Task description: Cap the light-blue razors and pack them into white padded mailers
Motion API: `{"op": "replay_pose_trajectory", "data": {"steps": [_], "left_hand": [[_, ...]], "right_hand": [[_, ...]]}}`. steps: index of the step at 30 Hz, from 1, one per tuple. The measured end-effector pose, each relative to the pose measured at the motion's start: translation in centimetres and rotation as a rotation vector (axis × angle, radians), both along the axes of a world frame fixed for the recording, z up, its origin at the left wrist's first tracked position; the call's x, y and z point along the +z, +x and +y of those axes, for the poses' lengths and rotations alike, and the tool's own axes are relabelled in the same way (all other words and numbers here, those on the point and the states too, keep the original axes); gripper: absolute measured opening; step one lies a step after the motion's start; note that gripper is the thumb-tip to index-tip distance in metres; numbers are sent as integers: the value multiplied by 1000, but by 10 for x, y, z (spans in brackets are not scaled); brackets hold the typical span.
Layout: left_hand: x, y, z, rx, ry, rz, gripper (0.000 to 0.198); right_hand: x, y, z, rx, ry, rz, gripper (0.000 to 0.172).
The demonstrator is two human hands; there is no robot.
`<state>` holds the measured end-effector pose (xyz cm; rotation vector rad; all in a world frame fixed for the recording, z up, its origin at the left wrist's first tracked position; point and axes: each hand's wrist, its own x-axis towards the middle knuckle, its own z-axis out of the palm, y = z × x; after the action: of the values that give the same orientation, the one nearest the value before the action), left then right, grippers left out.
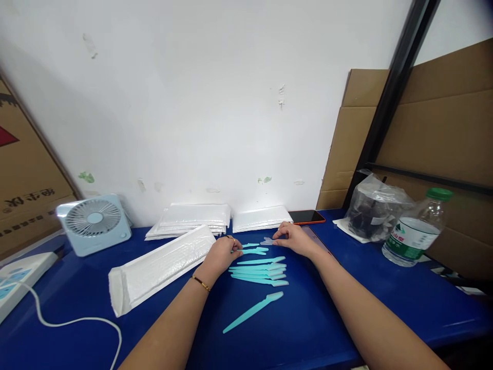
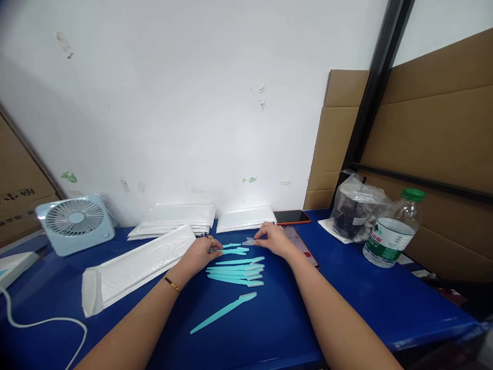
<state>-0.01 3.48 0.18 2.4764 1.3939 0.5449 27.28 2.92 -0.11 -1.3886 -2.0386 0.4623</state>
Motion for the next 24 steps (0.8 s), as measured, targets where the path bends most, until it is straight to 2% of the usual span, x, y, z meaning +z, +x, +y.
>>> {"op": "replay_pose_trajectory", "data": {"steps": [3,7,11,15,18,20,24], "left_hand": [[1,3,-5,-26,2,-24,20],[0,8,-11,-127,-58,-3,23],[-2,6,-10,-110,-106,34,18],[-1,-4,-2,-2,-113,37,12],[1,-8,-2,50,-71,-1,14],[4,-6,-5,21,-45,-27,17],[8,3,-15,-148,-108,-23,22]], "right_hand": [[5,6,-6,83,-86,-47,22],[9,3,-17,189,-185,-179,24],[6,-3,-16,219,-199,-190,25],[1,1,-7,95,-89,-105,24],[3,6,-5,10,-70,-52,25],[7,6,-9,63,-119,-69,27],[12,-1,-22,276,-255,-151,25]]}}
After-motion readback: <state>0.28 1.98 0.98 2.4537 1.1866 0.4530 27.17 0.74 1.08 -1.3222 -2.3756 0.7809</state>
